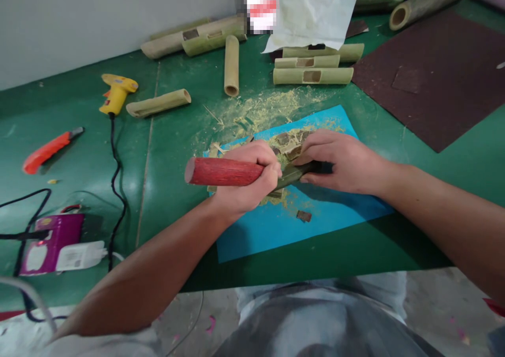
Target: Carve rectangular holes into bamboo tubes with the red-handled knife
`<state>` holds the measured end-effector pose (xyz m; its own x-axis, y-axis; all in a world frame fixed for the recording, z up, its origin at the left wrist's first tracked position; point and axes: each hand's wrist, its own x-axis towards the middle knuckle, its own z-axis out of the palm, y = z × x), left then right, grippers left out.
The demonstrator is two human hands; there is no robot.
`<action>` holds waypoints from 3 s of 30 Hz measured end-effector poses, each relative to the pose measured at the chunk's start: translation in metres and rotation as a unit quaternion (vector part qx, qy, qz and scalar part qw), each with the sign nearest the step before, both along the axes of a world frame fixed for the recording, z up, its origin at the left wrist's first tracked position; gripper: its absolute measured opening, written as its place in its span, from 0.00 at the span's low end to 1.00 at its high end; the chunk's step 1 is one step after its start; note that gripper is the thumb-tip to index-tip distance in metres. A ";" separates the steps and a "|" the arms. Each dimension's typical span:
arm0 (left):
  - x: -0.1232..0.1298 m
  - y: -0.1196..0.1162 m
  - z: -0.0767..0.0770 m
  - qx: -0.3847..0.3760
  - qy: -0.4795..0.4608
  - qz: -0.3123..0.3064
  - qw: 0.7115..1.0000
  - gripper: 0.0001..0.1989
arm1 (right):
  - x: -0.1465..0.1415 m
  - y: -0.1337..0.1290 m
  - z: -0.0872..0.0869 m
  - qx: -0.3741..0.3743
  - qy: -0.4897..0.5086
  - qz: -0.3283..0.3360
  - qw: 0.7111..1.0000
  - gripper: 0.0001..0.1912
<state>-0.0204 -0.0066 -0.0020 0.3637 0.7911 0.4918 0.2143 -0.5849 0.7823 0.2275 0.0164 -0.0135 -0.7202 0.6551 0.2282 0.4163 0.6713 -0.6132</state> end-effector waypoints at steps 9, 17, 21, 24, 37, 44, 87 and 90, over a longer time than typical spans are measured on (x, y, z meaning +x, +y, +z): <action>0.000 0.000 -0.002 0.011 -0.023 0.009 1.000 0.13 | 0.000 0.000 -0.001 -0.001 0.000 -0.004 1.000 0.07; -0.017 0.009 -0.007 -0.031 -0.068 0.106 0.992 0.14 | 0.001 -0.001 0.000 0.011 -0.003 0.002 1.000 0.08; -0.016 0.003 -0.001 -0.004 -0.022 0.076 0.997 0.13 | 0.001 -0.001 0.002 0.057 -0.024 0.014 0.998 0.10; -0.012 -0.002 0.007 -0.004 0.007 0.044 0.999 0.11 | 0.004 -0.002 0.005 0.097 -0.029 0.020 0.995 0.12; -0.014 -0.003 0.003 -0.001 0.017 0.021 1.000 0.12 | 0.016 0.004 0.010 0.130 -0.044 0.014 0.990 0.12; -0.012 -0.005 0.004 -0.011 0.046 -0.003 0.999 0.14 | 0.019 0.005 0.013 0.108 -0.070 0.015 0.992 0.11; -0.011 -0.002 -0.004 0.031 0.038 0.012 0.999 0.11 | -0.001 -0.003 -0.002 0.143 -0.083 0.009 0.986 0.11; -0.008 -0.002 -0.001 0.026 0.045 0.007 0.999 0.12 | -0.002 -0.002 -0.003 0.128 -0.071 0.006 0.989 0.10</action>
<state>-0.0287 -0.0085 -0.0034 0.3977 0.7709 0.4976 0.2904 -0.6202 0.7287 0.2260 0.0145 -0.0164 -0.7642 0.5805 0.2812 0.4778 0.8023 -0.3578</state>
